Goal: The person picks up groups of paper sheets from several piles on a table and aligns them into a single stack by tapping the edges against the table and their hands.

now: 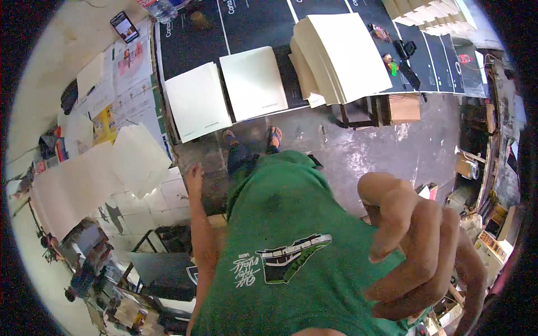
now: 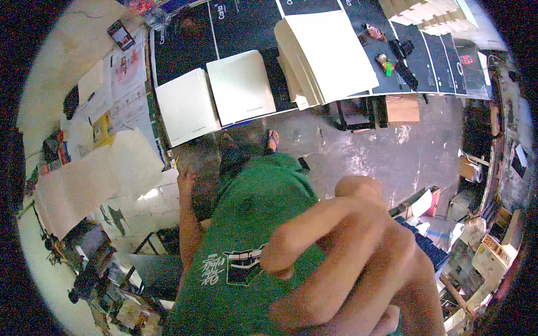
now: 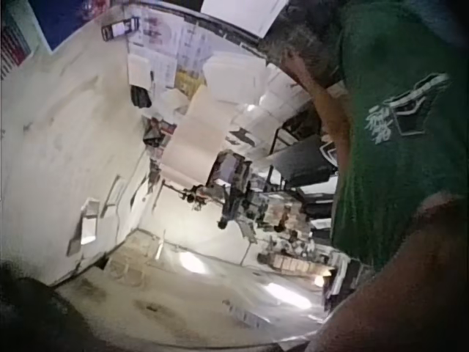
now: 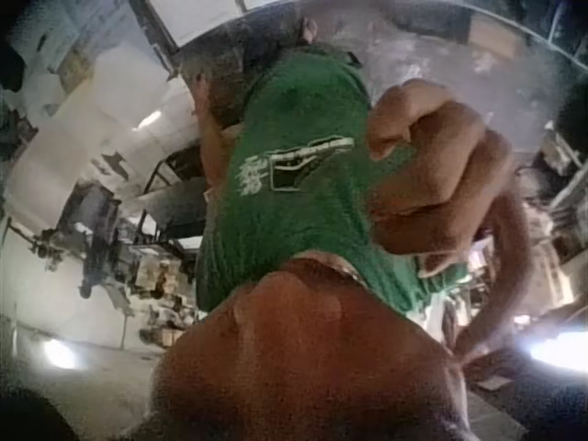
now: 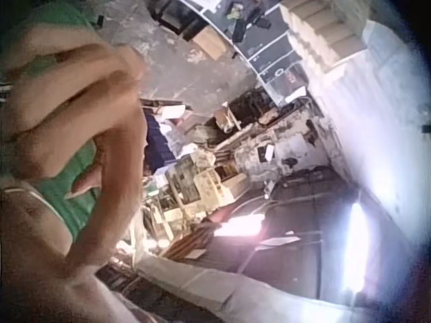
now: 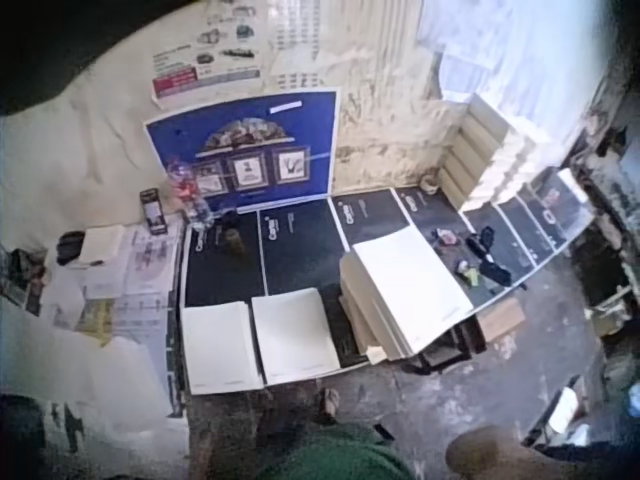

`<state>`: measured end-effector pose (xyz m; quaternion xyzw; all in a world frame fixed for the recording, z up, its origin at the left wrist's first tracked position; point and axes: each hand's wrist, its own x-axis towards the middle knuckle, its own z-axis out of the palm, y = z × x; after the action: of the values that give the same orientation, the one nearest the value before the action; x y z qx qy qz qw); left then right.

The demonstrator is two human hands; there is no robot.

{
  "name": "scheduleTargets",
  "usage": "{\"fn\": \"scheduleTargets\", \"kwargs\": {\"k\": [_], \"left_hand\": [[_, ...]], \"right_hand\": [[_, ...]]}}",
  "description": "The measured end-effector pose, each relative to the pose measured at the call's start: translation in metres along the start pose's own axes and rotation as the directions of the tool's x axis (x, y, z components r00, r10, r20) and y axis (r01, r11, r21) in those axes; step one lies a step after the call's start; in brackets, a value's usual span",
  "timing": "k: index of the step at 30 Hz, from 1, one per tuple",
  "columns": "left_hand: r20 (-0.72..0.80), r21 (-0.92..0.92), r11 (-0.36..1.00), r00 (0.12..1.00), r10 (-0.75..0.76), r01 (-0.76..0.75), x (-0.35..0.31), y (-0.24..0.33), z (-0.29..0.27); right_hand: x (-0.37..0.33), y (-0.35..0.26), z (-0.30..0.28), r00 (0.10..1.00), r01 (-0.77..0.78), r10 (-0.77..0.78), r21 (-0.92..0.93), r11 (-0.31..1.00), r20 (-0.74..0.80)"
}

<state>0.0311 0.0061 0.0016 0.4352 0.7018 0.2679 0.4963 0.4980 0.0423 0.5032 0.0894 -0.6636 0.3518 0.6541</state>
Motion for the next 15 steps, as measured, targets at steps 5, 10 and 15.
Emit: {"fn": "scheduleTargets", "kwargs": {"k": [5,10,15], "left_hand": [[0.105,0.346,0.933,0.992,0.068,-0.101,0.001,-0.02,0.021],[0.157,0.126,0.982,0.975,-0.159,0.14,-0.031,-0.018,0.053],[0.248,0.06,0.955,0.922,-0.297,0.291,-0.044,-0.075,0.024]], "right_hand": [[0.007,-0.004,-0.011,0.989,0.053,-0.06,0.054,0.997,0.137],[-0.004,-0.015,0.001,0.999,-0.036,0.036,-0.029,0.999,0.008],[0.002,-0.034,-0.008,0.998,-0.055,0.054,-0.047,0.997,-0.038]]}}
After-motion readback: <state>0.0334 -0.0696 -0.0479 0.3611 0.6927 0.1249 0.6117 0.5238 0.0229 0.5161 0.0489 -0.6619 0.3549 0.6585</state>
